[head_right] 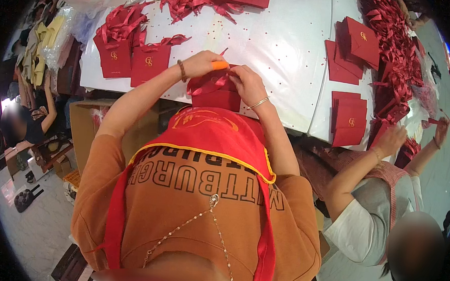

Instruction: Tie a red ribbon around a red envelope to decorate it.

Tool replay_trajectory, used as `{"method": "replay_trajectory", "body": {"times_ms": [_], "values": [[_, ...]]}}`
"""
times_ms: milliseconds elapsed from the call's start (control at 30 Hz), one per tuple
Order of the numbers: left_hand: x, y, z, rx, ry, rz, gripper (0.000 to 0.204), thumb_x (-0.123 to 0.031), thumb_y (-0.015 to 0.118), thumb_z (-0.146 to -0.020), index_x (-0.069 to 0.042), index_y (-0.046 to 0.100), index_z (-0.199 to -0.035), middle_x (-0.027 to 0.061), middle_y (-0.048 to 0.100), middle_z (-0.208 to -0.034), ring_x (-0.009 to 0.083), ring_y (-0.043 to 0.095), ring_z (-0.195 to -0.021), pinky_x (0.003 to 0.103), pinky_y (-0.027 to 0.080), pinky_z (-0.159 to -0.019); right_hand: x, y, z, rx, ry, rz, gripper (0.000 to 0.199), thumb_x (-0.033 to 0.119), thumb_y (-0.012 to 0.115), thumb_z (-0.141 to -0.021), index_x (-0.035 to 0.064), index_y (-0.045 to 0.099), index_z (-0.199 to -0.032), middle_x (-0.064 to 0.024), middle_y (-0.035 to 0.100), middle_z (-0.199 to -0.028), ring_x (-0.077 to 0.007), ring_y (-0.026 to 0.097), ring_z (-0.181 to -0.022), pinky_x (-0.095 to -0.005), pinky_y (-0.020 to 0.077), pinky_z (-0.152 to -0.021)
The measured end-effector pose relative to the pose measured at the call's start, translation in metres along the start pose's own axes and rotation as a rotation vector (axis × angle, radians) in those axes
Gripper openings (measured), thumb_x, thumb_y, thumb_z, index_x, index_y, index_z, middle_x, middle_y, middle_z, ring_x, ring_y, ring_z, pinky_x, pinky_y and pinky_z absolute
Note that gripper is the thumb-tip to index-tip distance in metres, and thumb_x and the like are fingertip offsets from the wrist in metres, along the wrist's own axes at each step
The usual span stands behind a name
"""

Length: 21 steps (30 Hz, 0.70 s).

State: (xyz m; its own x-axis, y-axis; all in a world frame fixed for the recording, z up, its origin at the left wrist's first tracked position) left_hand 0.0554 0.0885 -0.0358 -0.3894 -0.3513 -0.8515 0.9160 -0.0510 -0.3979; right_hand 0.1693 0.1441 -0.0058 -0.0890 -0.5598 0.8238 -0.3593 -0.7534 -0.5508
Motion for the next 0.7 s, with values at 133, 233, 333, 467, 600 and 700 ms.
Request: {"method": "replay_trajectory", "body": {"times_ms": [133, 233, 333, 467, 600, 700], "values": [[-0.005, -0.001, -0.013, 0.223, -0.099, -0.003, 0.026, -0.022, 0.053, -0.079, 0.000, 0.064, -0.085, 0.0035, 0.061, -0.068, 0.0102, 0.052, -0.062, 0.026, 0.042, -0.059, 0.003, 0.001, 0.000, -0.002, 0.007, 0.019, 0.015, 0.005, 0.058, -0.076, 0.0040, 0.057, -0.091, -0.0126, 0.058, -0.087, -0.0297, 0.057, -0.077, -0.0351, 0.0460, -0.067], [-0.007, 0.000, -0.021, 0.292, -0.108, -0.075, 0.024, -0.022, 0.056, -0.075, 0.000, 0.065, -0.081, 0.0036, 0.061, -0.066, 0.0112, 0.052, -0.060, 0.026, 0.042, -0.057, 0.005, 0.001, 0.000, -0.013, 0.008, 0.028, 0.015, 0.005, 0.058, -0.076, 0.0042, 0.057, -0.091, -0.0122, 0.058, -0.087, -0.0299, 0.057, -0.077, -0.0353, 0.0462, -0.066], [-0.008, 0.005, -0.027, 0.259, -0.073, -0.160, 0.023, -0.021, 0.057, -0.072, -0.001, 0.065, -0.078, 0.0061, 0.061, -0.064, 0.0133, 0.053, -0.059, 0.027, 0.042, -0.057, 0.004, 0.000, 0.002, -0.029, -0.002, 0.055, 0.015, 0.005, 0.058, -0.076, 0.0042, 0.057, -0.090, -0.0121, 0.058, -0.085, -0.0302, 0.057, -0.076, -0.0357, 0.0461, -0.065], [-0.009, 0.005, -0.027, 0.012, -0.041, -0.172, 0.023, -0.022, 0.056, -0.069, -0.002, 0.065, -0.074, 0.0110, 0.061, -0.064, 0.0186, 0.055, -0.060, 0.030, 0.043, -0.058, 0.002, -0.002, 0.006, -0.075, -0.022, 0.039, 0.014, 0.005, 0.058, -0.076, 0.0040, 0.056, -0.089, -0.0122, 0.057, -0.083, -0.0305, 0.057, -0.073, -0.0367, 0.0455, -0.063], [-0.003, -0.028, -0.037, -0.297, 0.104, -0.338, 0.029, -0.026, 0.052, -0.072, 0.000, 0.063, -0.075, 0.0137, 0.060, -0.074, 0.0216, 0.057, -0.067, 0.033, 0.044, -0.061, 0.008, -0.005, 0.005, -0.069, -0.043, 0.061, 0.012, 0.005, 0.059, -0.075, 0.0038, 0.056, -0.087, -0.0119, 0.057, -0.082, -0.0304, 0.057, -0.071, -0.0370, 0.0452, -0.061], [0.017, -0.016, -0.042, -0.133, -0.111, -0.015, 0.028, -0.025, 0.051, -0.072, -0.001, 0.062, -0.080, 0.0151, 0.060, -0.076, 0.0240, 0.058, -0.068, 0.033, 0.045, -0.060, 0.006, -0.003, 0.004, -0.049, 0.008, 0.030, 0.011, 0.006, 0.060, -0.075, 0.0032, 0.055, -0.084, -0.0117, 0.057, -0.084, -0.0299, 0.056, -0.073, -0.0370, 0.0451, -0.063]]}}
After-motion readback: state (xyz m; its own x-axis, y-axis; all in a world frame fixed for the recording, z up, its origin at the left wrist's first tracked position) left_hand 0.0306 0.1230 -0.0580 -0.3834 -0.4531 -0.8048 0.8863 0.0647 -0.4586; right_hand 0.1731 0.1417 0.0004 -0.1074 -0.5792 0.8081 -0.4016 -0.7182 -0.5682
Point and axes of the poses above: each hand's wrist, its own z-axis away from the middle knuckle, its own y-axis out of the palm, x = y × z, the point moved 7 cm from there along -z, towards the middle knuckle
